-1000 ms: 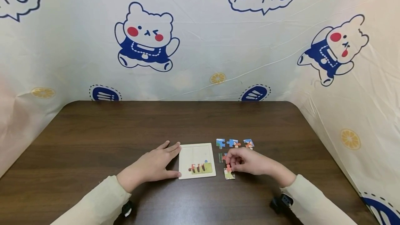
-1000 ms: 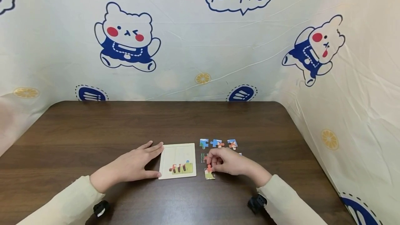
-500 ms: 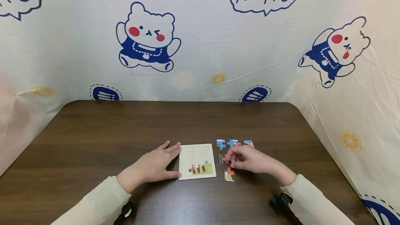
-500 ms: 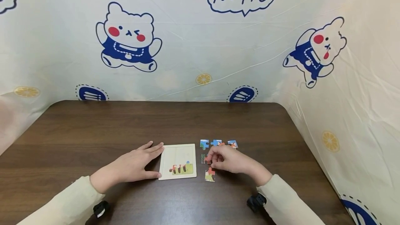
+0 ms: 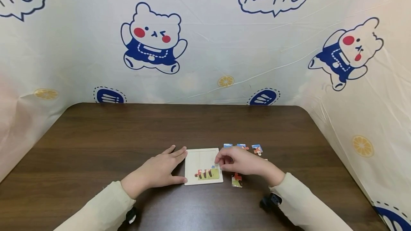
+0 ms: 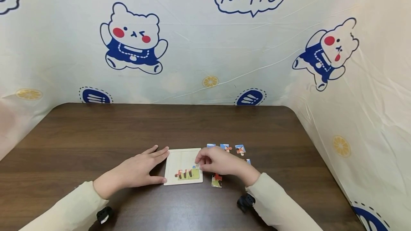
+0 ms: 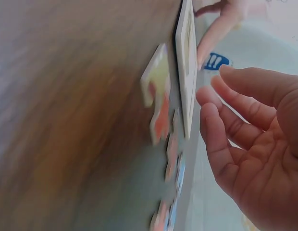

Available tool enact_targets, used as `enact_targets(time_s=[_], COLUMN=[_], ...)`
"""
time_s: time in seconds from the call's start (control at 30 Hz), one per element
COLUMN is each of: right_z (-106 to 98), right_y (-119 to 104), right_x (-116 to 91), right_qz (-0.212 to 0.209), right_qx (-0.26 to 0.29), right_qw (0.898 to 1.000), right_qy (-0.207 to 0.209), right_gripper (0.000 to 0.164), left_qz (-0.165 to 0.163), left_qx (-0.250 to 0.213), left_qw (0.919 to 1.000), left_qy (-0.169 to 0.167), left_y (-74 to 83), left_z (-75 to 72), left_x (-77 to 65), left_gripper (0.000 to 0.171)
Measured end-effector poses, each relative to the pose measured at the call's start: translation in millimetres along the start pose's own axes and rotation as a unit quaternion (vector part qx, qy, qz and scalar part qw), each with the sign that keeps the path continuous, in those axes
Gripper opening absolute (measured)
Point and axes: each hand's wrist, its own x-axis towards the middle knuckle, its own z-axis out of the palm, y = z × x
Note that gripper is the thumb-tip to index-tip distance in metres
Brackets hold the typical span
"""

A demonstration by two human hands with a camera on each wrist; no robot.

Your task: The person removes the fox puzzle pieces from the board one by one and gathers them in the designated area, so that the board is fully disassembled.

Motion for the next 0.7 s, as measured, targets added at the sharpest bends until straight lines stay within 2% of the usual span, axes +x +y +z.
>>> enact_targets(time_s=[0.17,0.37,0.7], right_z=[5.6,12.0,17.3], right_y=[-6.8,-12.9,-17.1], right_x=[13.2,25.4,32.7], right_qz=[-0.018,-0.005,-0.025], right_qx=[-0.026,-0.03,-0.06], right_qw=[0.999,0.999,0.997], right_qy=[-0.007,-0.031,-0.041], right_gripper=[0.01,0.009,0.006], left_qz=[-0.004,-0.008,-0.017], left_qx=[0.001,0.001,0.003], left_qw=[1.0,1.0,0.9998], left_qy=[0.001,0.003,0.005], left_y=[1.3,1.6,0.8], left_z=[-0.7,-0.1,2.8], left_x=[-0.5,-0.3,1.9], left_gripper=[0.084,0.084,0.084])
